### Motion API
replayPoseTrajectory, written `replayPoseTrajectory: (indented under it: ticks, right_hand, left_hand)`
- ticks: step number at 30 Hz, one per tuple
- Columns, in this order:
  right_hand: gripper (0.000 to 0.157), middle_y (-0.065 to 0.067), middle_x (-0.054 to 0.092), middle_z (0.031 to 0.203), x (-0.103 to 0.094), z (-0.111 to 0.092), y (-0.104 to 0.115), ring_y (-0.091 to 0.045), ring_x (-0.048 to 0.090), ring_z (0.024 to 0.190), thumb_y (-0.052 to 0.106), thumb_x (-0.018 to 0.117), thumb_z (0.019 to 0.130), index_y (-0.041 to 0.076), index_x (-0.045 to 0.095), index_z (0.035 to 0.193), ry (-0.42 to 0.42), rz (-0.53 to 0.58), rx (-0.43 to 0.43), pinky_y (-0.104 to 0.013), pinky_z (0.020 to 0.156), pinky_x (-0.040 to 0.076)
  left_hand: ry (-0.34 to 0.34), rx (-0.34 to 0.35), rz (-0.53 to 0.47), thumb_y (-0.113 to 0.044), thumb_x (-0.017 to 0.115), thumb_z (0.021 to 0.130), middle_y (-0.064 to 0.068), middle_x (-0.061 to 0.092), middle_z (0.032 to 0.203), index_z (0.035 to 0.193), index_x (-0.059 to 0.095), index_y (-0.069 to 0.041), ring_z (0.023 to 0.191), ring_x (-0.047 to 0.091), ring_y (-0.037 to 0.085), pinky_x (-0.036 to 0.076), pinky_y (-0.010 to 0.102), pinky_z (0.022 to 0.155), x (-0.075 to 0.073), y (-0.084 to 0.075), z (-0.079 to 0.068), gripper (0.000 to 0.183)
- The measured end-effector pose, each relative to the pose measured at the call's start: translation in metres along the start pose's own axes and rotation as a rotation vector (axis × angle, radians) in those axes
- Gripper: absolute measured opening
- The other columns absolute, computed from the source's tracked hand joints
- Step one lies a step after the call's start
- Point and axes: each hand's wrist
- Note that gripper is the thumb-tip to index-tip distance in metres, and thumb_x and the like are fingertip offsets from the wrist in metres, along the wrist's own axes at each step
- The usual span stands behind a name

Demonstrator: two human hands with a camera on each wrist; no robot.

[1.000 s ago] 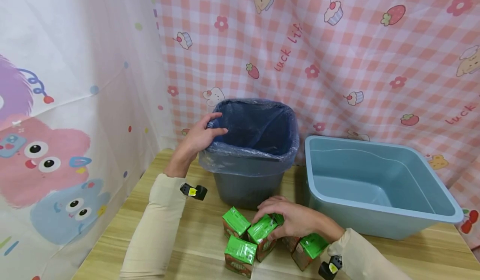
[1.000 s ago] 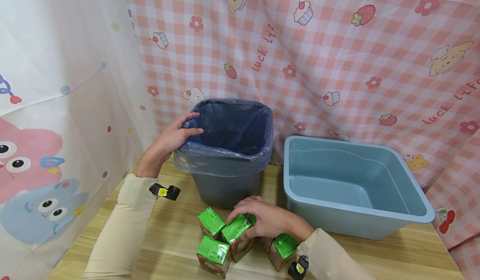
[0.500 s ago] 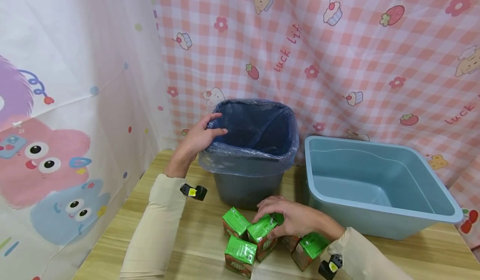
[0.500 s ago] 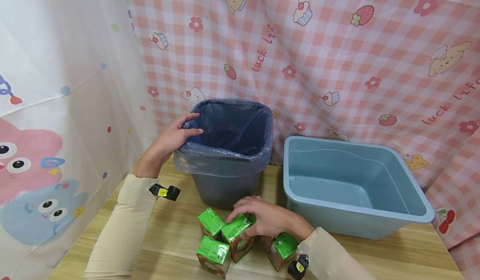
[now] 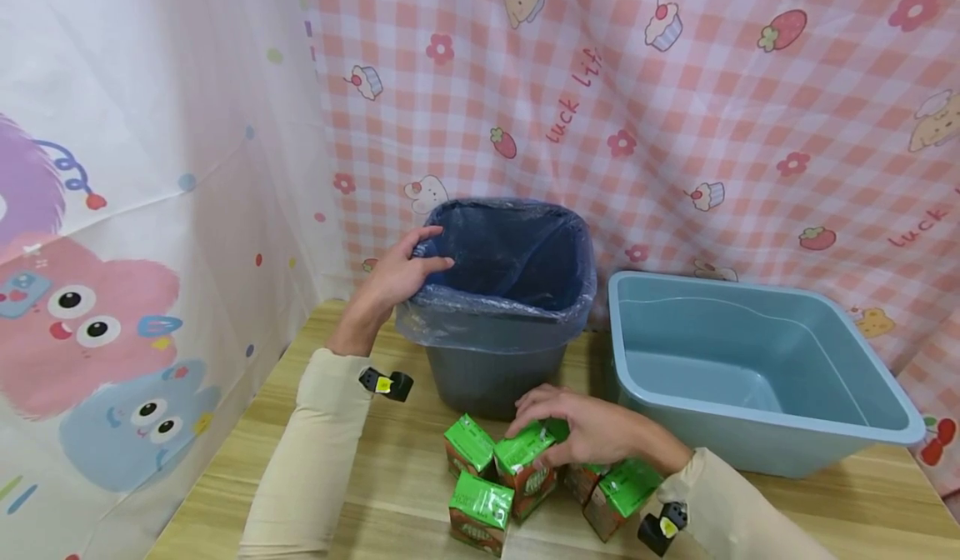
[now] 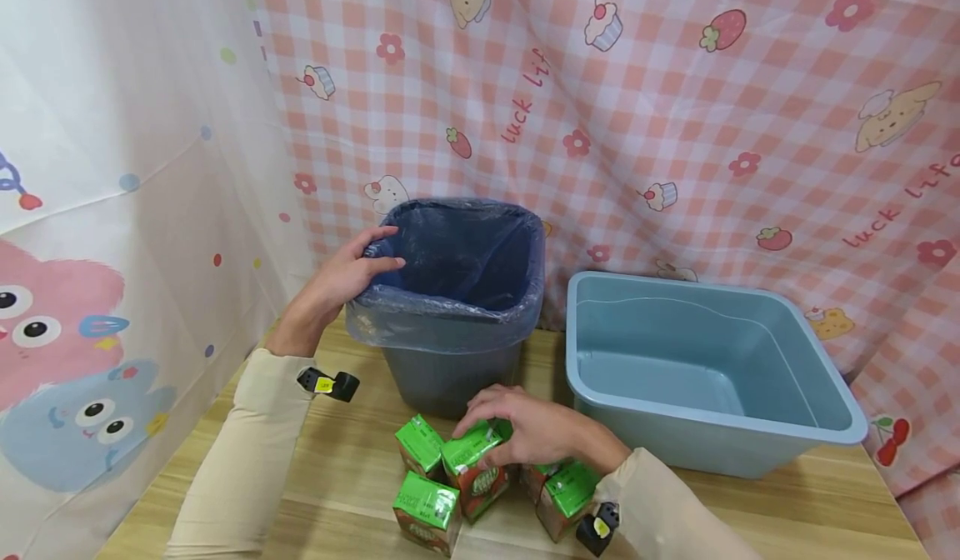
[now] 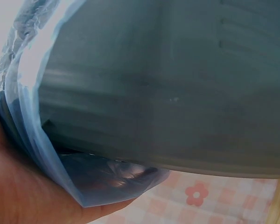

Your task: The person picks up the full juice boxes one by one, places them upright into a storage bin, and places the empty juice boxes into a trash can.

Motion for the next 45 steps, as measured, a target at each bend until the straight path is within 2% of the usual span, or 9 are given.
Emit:
replayPoseTrajectory:
  ticks: [5, 12, 18, 24, 36, 42, 45]
  right_hand:
    - [0.038, 0.007, 0.055, 0.134, -0.001, 0.000, 0.002, -0.019, 0.047, 0.130, 0.031, 0.075, 0.088, 0.029, 0.066, 0.124, -0.006, 0.015, 0.015, -0.044, 0.108, 0.040]
    - [0.036, 0.007, 0.059, 0.122, -0.002, 0.002, 0.001, -0.012, 0.055, 0.114, 0.032, 0.073, 0.090, 0.024, 0.065, 0.124, -0.010, 0.054, -0.047, -0.034, 0.099, 0.046]
    - [0.035, 0.006, 0.060, 0.122, -0.005, 0.003, 0.002, -0.012, 0.055, 0.117, 0.032, 0.071, 0.092, 0.023, 0.065, 0.125, -0.008, 0.067, -0.055, -0.038, 0.103, 0.044]
    - [0.034, 0.007, 0.061, 0.121, -0.007, 0.004, 0.003, -0.012, 0.056, 0.116, 0.033, 0.072, 0.091, 0.023, 0.066, 0.123, -0.014, 0.047, -0.065, -0.038, 0.102, 0.045]
    - [0.033, 0.010, 0.061, 0.120, -0.013, 0.003, 0.011, -0.011, 0.056, 0.114, 0.037, 0.072, 0.091, 0.027, 0.067, 0.121, -0.032, 0.010, -0.021, -0.036, 0.098, 0.047]
    - [0.032, 0.008, 0.062, 0.119, -0.019, 0.002, 0.014, -0.010, 0.058, 0.106, 0.034, 0.071, 0.092, 0.025, 0.067, 0.122, -0.048, 0.021, -0.051, -0.034, 0.090, 0.050]
    - [0.031, 0.007, 0.063, 0.119, -0.023, 0.002, 0.016, -0.010, 0.059, 0.106, 0.032, 0.070, 0.093, 0.024, 0.067, 0.123, -0.057, 0.022, -0.078, -0.033, 0.091, 0.050]
  left_hand:
    - [0.004, 0.001, 0.001, -0.034, 0.059, 0.096, 0.006, 0.023, 0.163, 0.151, 0.038, -0.028, 0.145, 0.029, 0.034, 0.021, 0.061, 0.116, 0.000, 0.000, -0.001, 0.059]
    - [0.002, 0.003, 0.004, -0.035, 0.059, 0.096, 0.006, 0.024, 0.163, 0.151, 0.038, -0.028, 0.144, 0.029, 0.034, 0.021, 0.061, 0.115, 0.000, 0.001, 0.000, 0.059]
    - [-0.004, 0.006, 0.006, -0.034, 0.060, 0.096, 0.006, 0.025, 0.163, 0.151, 0.039, -0.027, 0.144, 0.030, 0.033, 0.022, 0.059, 0.116, 0.000, 0.000, 0.000, 0.059]
    - [-0.004, 0.002, 0.006, -0.034, 0.060, 0.096, 0.006, 0.022, 0.164, 0.151, 0.040, -0.026, 0.146, 0.027, 0.032, 0.021, 0.059, 0.117, 0.000, 0.000, 0.001, 0.059]
    - [-0.003, -0.009, 0.001, -0.035, 0.060, 0.096, 0.003, 0.020, 0.164, 0.151, 0.040, -0.027, 0.148, 0.023, 0.032, 0.019, 0.060, 0.117, -0.001, 0.001, 0.000, 0.059]
    - [-0.004, -0.002, 0.007, -0.035, 0.060, 0.096, 0.005, 0.021, 0.164, 0.151, 0.040, -0.027, 0.146, 0.026, 0.033, 0.020, 0.061, 0.116, 0.000, 0.002, 0.001, 0.058]
    - [-0.007, 0.002, 0.012, -0.035, 0.060, 0.096, 0.005, 0.022, 0.164, 0.151, 0.040, -0.027, 0.146, 0.027, 0.033, 0.021, 0.060, 0.116, 0.000, 0.002, 0.001, 0.059]
Point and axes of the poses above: each hand's wrist, its own z-axis towards the middle knuckle, its own x-axis out of the palm, y = z × x
